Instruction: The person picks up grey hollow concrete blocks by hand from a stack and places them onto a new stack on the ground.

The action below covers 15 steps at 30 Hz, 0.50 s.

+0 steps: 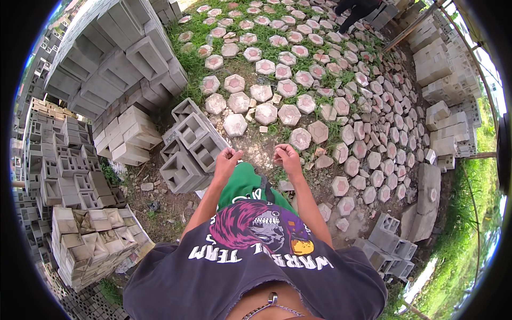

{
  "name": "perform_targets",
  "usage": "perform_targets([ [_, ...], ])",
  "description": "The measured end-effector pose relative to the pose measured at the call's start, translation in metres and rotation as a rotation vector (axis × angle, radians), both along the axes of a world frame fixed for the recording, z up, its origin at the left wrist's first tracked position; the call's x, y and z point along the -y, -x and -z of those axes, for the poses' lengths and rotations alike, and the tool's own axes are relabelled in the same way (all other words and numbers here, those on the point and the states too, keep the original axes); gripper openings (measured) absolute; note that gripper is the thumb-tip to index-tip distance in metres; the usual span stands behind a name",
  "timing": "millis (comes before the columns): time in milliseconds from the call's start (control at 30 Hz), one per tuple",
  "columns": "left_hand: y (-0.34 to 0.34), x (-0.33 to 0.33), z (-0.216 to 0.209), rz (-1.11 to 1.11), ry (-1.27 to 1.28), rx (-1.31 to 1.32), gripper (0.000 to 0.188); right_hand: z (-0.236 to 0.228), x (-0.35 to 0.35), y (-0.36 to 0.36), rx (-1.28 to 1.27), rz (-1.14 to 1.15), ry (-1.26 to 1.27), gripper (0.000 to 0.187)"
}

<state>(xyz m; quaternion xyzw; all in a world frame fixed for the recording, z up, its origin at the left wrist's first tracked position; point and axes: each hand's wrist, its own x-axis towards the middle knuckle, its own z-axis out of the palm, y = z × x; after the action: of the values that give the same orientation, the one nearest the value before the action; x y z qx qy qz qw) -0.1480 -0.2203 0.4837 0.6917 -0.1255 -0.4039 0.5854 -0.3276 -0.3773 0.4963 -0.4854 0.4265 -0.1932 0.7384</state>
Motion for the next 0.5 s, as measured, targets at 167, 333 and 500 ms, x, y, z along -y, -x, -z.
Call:
perform_targets([
  [167,-0.011,0.015,-0.014,-0.031,0.034,-0.053,0.025,0.000,0.014,-0.022,0.008,-0.014,-0.064,0.018],
  [333,-0.037,0.034,-0.009,-0.124,-0.007,-0.043,0.027,0.000,0.042,-0.060,-0.026,-0.117,-0.032,0.019],
  [500,-0.084,0.061,-0.001,-0.167,-0.017,0.001,0.027,0.004,0.087,-0.123,0.001,-0.203,-0.031,0.020],
])
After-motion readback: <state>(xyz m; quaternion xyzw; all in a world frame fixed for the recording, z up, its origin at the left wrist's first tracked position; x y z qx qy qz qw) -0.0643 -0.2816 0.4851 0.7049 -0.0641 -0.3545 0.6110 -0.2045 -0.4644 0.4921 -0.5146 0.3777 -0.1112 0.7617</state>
